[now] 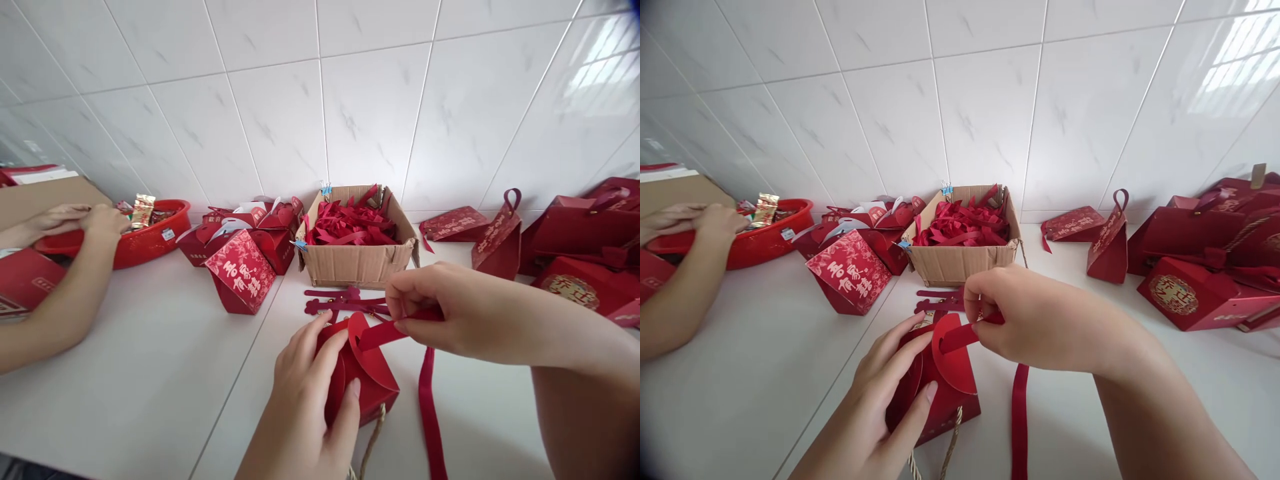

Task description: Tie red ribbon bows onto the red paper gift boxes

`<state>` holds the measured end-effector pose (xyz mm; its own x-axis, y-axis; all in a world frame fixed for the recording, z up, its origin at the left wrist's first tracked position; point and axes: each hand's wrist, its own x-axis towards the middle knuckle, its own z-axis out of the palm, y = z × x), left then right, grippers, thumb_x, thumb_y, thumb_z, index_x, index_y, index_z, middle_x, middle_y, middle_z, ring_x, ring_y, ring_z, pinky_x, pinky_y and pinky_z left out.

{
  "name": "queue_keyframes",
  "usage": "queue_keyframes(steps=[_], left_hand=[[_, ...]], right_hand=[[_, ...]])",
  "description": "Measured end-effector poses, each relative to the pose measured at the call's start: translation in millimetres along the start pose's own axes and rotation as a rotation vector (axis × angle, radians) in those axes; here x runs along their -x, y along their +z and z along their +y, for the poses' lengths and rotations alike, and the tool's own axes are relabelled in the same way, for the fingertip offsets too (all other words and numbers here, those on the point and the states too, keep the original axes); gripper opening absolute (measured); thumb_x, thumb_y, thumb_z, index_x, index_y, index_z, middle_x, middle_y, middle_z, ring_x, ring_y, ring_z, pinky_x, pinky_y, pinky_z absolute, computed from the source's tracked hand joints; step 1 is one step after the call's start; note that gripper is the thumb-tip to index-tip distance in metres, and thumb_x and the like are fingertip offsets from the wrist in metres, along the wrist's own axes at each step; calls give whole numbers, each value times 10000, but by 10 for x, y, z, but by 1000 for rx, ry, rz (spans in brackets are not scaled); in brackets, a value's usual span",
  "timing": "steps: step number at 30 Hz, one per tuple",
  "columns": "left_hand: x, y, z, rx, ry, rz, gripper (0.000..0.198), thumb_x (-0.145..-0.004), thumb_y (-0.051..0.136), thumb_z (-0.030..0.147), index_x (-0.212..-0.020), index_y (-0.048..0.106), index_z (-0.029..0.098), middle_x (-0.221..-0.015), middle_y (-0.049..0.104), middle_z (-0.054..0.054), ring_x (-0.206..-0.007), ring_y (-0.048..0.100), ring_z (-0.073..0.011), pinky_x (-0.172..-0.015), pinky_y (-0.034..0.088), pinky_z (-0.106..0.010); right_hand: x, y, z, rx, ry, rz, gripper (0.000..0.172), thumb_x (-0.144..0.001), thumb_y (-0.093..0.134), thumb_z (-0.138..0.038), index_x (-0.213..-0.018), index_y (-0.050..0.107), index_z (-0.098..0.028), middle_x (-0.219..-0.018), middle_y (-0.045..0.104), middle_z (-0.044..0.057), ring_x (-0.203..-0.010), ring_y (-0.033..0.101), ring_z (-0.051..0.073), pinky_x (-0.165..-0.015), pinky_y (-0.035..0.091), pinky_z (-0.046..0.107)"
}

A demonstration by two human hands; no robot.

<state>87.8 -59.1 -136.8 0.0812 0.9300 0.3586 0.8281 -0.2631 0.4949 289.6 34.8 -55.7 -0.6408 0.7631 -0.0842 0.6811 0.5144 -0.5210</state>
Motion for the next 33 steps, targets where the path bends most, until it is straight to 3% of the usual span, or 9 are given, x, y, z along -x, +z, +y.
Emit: queue_keyframes(steps=[8,18,25,33], left_hand=[[-39,79,-27,105,22,73,321,-852,496,212,-1154,585,276,-1395,470,-52,-1264,461,-284,-998,481,-459],[-19,81,6,167,42,40,310,-876,470,206,-1155,584,278,-1374,474,-66,-1248,462,-270,-999,466,-445],[-13,96,52,132,33,97,245,-916,436,239,-1079,618,256,-1264,566,-73,-1216,463,-281,-1000,425,-488],[-6,151,10,145,44,178,139,-885,521,242,-913,653,273,-1184,626,-26,-1169,521,-251,-967,429,-445]], right_hand=[[-68,46,-37,-6,-19,-64,103,-812,547,-297,-783,619,-229,-635,609,-19,-527,484,100,-458,342,207],[-81,2,-57,90,-82,-78,190,-838,554,-318,-927,703,-239,-778,674,23,-688,585,155,-585,414,234],[-48,23,-34,73,-182,-126,177,-848,553,-268,-876,727,-248,-766,696,15,-688,613,152,-644,452,233],[-7,36,-75,1,-283,-191,276,-847,527,-126,-989,711,-275,-873,720,-36,-750,638,111,-701,456,205]])
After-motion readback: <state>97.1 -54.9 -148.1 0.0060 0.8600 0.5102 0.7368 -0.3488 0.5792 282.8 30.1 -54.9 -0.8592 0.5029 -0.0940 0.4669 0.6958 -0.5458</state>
